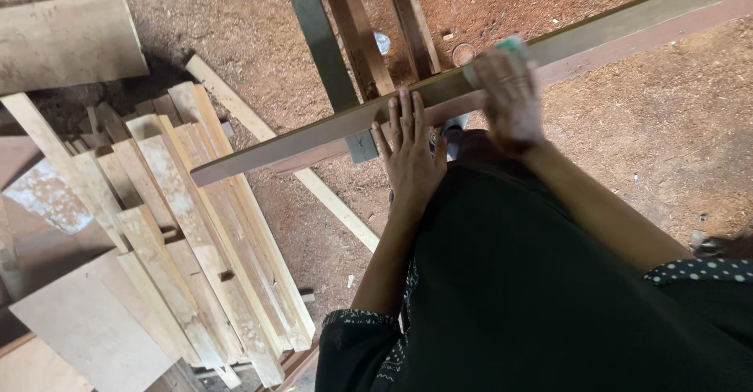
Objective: The person sands the surface of a wooden furniture frame by hand using a piece of sandpaper.
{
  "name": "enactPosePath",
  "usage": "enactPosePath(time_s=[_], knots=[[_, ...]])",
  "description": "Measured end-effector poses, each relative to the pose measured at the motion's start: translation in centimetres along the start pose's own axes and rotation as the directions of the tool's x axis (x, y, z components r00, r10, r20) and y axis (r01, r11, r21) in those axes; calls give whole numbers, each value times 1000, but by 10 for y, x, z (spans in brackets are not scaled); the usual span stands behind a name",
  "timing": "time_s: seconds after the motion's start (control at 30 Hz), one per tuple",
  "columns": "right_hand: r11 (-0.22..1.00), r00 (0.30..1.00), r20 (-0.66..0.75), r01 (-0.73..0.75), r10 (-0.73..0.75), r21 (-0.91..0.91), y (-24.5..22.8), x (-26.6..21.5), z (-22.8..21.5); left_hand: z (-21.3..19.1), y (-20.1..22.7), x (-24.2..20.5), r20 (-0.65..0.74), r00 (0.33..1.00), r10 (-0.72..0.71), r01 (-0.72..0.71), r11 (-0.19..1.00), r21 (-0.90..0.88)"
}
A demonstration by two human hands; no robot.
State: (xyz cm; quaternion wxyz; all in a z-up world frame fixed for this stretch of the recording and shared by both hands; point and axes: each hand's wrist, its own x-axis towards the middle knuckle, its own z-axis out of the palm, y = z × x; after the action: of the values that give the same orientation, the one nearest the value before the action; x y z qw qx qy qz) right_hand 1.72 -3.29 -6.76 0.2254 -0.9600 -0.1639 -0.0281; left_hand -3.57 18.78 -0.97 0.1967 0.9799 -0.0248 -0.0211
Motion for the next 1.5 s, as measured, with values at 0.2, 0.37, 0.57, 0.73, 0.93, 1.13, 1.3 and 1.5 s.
enactPosePath(time_s=[0.2,0.37,0.57,0.73,0.93,1.13,1.3,1.5], knots=[[990,973,-190,-140,132,-31,20,1,7,5,0,2,52,999,-14,17,998,-55],[1000,999,-45,30,-29,0,0,5,-2,10,14,8,58,998,5,-4,1000,-23],[997,997,8,-72,72,-2,-1,6,-13,10,21,14,93,996,9,-8,1000,-18],[916,994,-98,3,40,401,35,-1,-23,9,26,18,83,997,-5,7,1000,-21],[991,986,111,121,-127,60,1,-6,-2,12,28,21,127,991,-45,45,999,5],[982,981,139,-153,137,113,22,2,-52,16,34,21,53,996,-70,71,997,-12],[976,982,157,74,-107,205,-14,-1,-40,10,35,20,68,994,-85,86,996,-7],[997,993,-97,-62,67,54,28,35,-48,-1,15,10,56,998,-37,43,993,-108]])
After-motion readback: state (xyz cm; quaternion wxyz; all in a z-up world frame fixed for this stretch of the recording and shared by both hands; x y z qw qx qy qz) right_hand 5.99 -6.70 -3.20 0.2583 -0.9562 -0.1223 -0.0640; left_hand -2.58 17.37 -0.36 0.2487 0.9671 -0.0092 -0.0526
